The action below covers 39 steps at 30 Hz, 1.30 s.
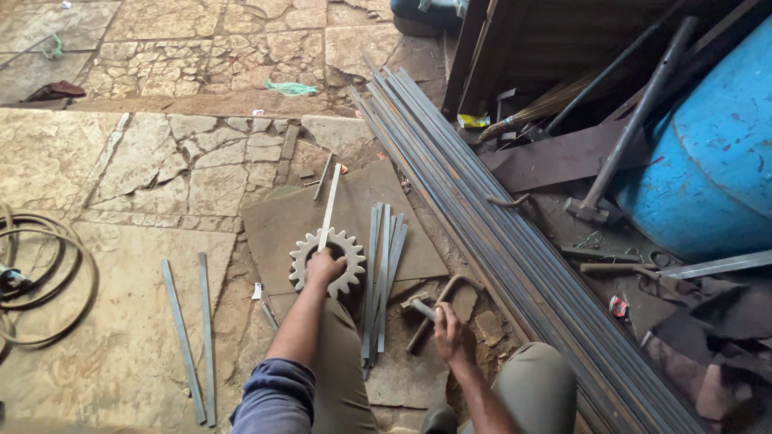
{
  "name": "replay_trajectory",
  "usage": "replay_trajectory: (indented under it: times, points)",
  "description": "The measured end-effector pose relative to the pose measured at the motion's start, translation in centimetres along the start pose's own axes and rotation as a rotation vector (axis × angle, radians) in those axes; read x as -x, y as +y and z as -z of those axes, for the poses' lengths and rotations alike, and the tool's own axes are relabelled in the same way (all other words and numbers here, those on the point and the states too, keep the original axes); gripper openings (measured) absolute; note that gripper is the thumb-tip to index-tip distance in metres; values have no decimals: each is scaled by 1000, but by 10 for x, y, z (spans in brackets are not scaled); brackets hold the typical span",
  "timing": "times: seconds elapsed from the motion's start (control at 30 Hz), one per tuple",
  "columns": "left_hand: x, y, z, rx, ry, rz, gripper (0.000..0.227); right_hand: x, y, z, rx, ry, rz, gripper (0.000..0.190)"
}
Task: The person sits on the floor and uses a hammer to strike metal rods placed on a gear-like object. They repeatedly pick up rods, position them, and hit them with the hammer, occasionally adjusting their position.
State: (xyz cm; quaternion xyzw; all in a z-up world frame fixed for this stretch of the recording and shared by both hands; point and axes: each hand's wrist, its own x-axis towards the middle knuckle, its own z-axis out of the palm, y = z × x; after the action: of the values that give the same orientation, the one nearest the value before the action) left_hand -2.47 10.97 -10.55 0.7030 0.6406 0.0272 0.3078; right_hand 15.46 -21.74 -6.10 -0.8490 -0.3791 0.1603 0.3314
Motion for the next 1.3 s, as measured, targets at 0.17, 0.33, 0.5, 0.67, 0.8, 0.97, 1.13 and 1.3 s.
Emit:
replay_trajectory:
  times: [0.17,0.33,0.5,0.67,0.8,0.97,1.13,1.3]
  points:
    - [-8,-16,3,107,105,110,76,-2,3,-3,2,56,70,33]
    - [-9,-22,11,181,85,300,67,-6,1,-6,53,-30,-29,37]
    - [-7,-29,13,315,151,215,70,-4,-3,-3,58,-10,-13,40]
    - [-10,-28,11,348,148,192,70,-7,-9,1,69,-104,-113,42]
    - [-13,-26,8,331,164,174,74,-8,-7,-1,71,-65,-63,42]
    - [-15,-27,6,323,134,178,75,-7,-10,-2,77,-44,-60,40]
    - [-17,-28,4,339,112,172,77,-9,-15,0,37,-32,-31,39]
    - [-20,-30,2,340,116,156,75,-11,-13,-3,55,-45,-46,39]
